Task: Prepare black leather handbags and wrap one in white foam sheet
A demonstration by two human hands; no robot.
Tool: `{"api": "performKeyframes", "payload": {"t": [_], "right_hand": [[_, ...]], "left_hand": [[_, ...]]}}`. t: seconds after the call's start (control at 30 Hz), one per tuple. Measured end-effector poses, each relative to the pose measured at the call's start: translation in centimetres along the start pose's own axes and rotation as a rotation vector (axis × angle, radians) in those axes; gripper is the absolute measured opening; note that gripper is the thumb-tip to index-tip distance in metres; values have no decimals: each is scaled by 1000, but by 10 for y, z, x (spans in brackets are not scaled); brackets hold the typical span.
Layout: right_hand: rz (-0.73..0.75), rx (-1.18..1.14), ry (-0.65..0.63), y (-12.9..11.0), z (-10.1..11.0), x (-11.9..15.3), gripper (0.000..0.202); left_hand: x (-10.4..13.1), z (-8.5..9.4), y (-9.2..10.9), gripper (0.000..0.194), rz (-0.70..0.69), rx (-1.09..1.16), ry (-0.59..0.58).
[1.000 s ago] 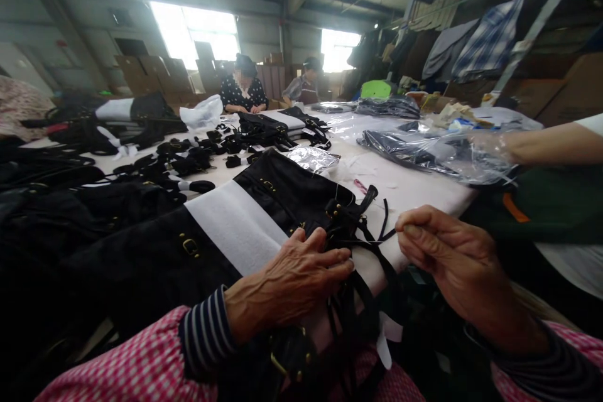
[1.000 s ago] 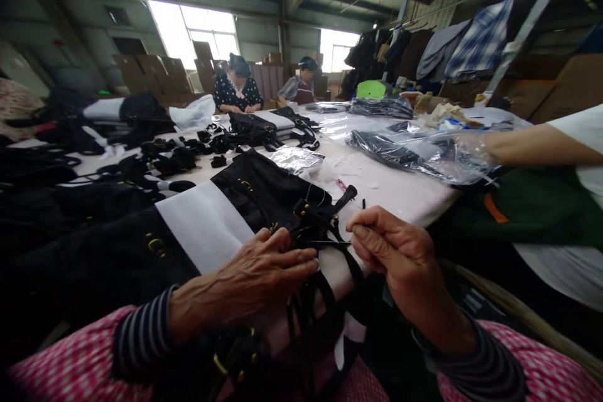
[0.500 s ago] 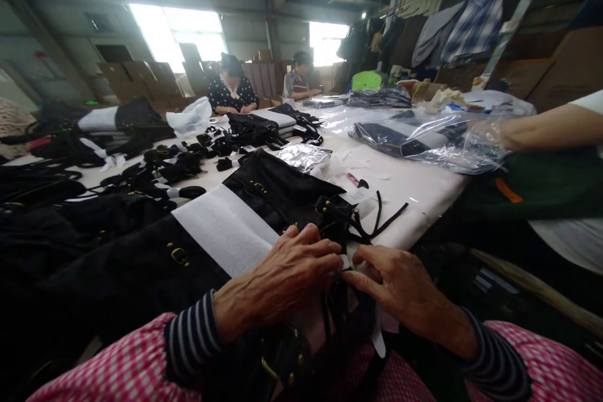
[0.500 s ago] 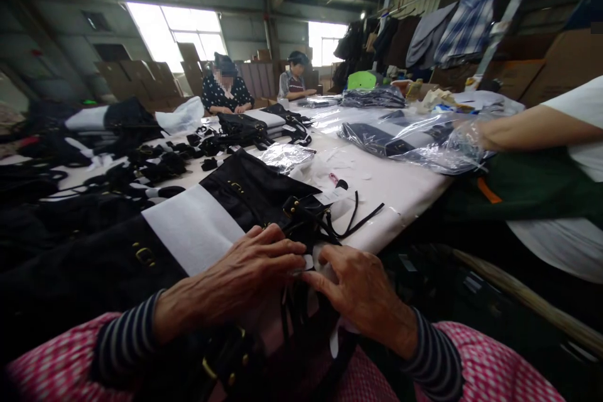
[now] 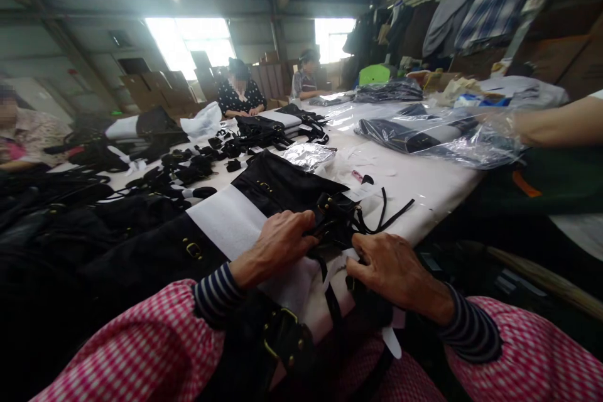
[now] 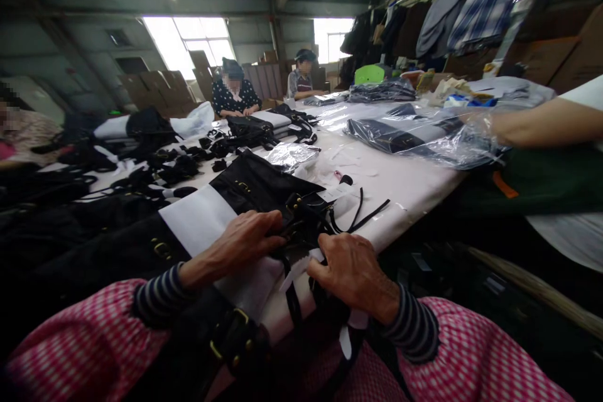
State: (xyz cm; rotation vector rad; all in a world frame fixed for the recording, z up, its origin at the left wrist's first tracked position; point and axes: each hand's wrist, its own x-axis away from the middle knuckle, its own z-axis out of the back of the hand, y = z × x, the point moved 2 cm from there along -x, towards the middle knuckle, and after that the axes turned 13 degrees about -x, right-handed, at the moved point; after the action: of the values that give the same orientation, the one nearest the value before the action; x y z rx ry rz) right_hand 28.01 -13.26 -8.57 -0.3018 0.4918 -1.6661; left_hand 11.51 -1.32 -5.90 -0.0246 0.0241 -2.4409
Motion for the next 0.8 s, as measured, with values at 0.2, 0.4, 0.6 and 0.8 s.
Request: {"api": "performKeyframes", "payload": {"t": [0.2, 0.4, 0.6, 0.8], "right_hand": [[25, -300, -204, 26, 26, -2, 26], [46, -297, -170, 28, 31, 4, 25], [79, 18, -124, 14, 20, 13, 18], [69, 124, 24, 8, 15, 6, 19]], "left_hand": [[6, 30, -12, 9, 53, 81, 131], [14, 25, -12, 11, 167, -51, 240], [13, 14, 3, 32, -58, -140, 248], [9, 15, 2, 27, -180, -47, 179]]}}
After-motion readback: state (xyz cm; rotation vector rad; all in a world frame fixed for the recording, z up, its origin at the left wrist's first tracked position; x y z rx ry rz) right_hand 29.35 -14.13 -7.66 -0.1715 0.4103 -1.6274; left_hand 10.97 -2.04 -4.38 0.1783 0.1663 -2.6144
